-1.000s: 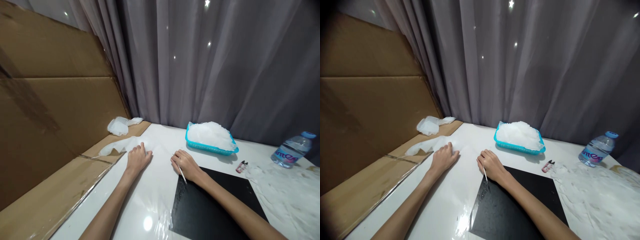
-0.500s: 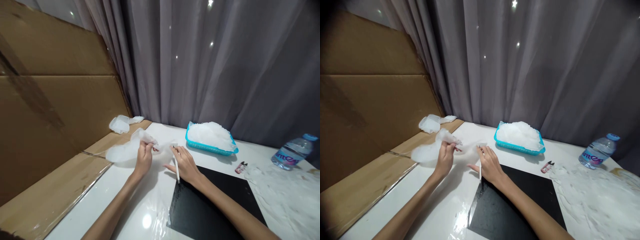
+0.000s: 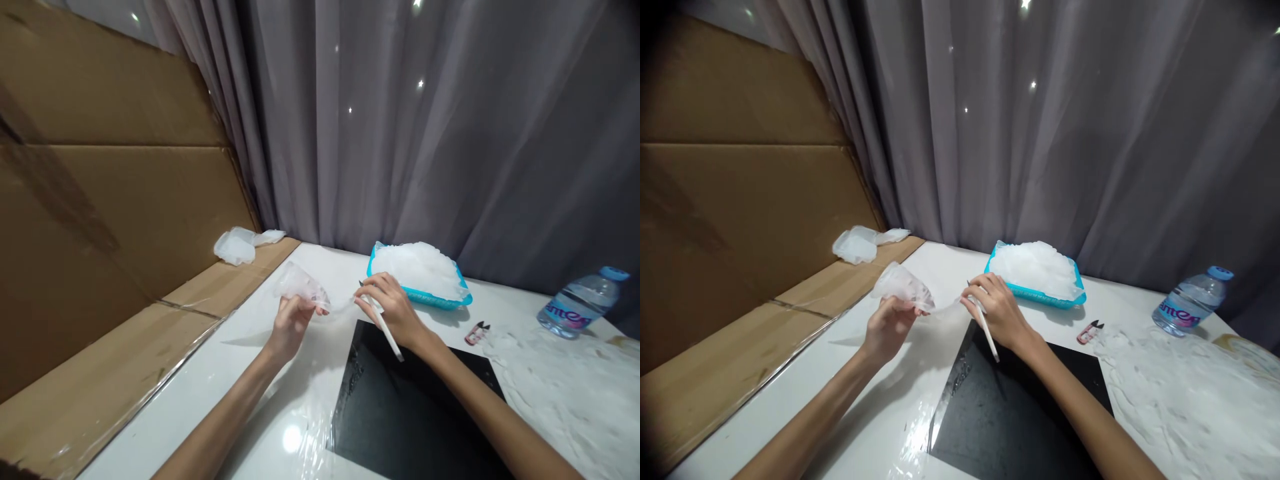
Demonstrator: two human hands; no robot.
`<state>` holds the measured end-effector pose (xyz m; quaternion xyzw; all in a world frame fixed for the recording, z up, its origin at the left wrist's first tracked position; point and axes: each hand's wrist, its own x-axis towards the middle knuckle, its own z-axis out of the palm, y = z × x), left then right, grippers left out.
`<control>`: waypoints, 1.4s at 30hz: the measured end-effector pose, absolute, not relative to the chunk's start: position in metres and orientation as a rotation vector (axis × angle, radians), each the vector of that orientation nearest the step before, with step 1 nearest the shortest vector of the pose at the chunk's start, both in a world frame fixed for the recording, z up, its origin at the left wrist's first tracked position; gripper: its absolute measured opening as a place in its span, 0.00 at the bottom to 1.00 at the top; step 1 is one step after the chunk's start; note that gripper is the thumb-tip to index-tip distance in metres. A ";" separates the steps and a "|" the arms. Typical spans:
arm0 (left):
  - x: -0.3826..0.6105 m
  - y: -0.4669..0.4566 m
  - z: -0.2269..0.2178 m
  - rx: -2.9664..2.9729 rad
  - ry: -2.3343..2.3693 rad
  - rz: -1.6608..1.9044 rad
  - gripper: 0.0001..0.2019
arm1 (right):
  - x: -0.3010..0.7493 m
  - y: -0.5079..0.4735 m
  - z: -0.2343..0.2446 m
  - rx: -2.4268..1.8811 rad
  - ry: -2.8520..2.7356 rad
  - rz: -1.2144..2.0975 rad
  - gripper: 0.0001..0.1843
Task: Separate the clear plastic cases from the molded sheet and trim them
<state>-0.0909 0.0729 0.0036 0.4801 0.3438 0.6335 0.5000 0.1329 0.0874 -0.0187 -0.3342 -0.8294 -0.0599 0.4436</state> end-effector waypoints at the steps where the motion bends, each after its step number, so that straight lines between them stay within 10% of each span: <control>1: -0.092 0.072 0.007 1.171 0.815 1.533 0.09 | 0.138 0.086 -0.010 -0.807 -2.071 -0.139 0.06; 28: -0.048 0.014 0.165 1.833 0.516 1.851 0.17 | 0.214 -0.050 0.145 -0.991 -1.475 -0.198 0.09; 42: -0.010 0.046 0.132 2.209 0.658 0.805 0.19 | 0.199 0.005 0.109 -1.031 -1.955 0.257 0.10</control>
